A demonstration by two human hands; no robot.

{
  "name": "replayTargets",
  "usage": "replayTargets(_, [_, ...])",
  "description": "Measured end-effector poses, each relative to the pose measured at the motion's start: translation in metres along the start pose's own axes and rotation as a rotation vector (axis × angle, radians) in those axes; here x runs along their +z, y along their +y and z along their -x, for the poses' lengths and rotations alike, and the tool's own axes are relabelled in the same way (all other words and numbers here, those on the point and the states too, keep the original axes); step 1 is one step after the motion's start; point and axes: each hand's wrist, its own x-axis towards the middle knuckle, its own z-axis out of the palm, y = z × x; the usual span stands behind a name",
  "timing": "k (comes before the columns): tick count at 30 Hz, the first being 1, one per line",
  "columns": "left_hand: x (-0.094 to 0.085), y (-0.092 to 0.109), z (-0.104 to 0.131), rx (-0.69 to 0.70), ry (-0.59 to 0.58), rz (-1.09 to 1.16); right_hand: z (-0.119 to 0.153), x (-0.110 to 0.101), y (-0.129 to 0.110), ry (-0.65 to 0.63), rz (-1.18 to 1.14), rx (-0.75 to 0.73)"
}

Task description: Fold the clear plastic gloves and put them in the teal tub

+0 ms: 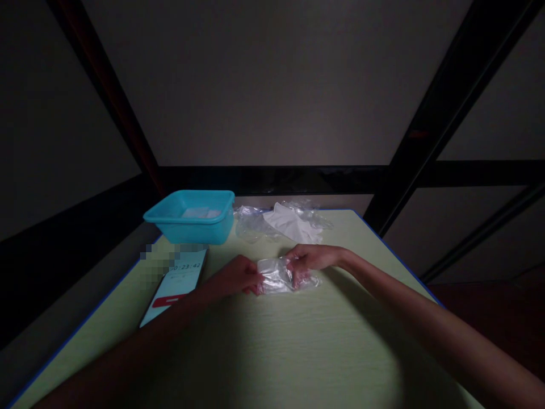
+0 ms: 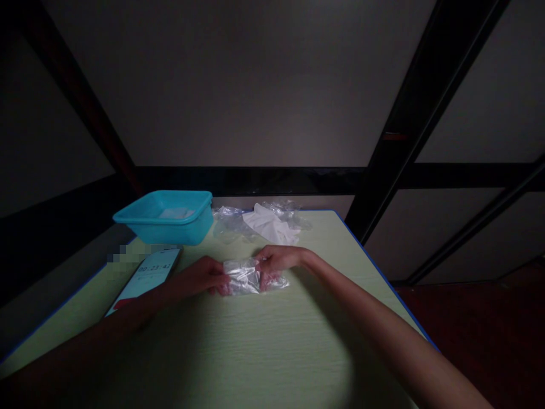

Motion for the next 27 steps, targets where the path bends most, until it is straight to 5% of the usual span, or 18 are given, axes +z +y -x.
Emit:
replayTargets(12, [0.011,-0.002,-0.002,-0.12,0.207,0.145,-0.009,0.019,0.023,0.39,-0.139,0.069])
replayTargets(19, [0.012,-0.007,0.008,-0.069,0.317,0.13,-0.013,0.023,0.027,0.541,-0.144,0.072])
replayTargets(21, [0.012,-0.013,0.015,0.01,0.427,0.061,-0.012,0.023,0.026,0.545,-0.14,0.074])
replayTargets(24, [0.015,-0.023,0.026,0.336,0.568,-0.275,-0.011,0.023,0.025,0.549,-0.134,0.072])
replayTargets(27, [0.02,-0.03,0.034,0.661,0.473,-0.658,-0.01,0.024,0.024,0.56,-0.121,0.062])
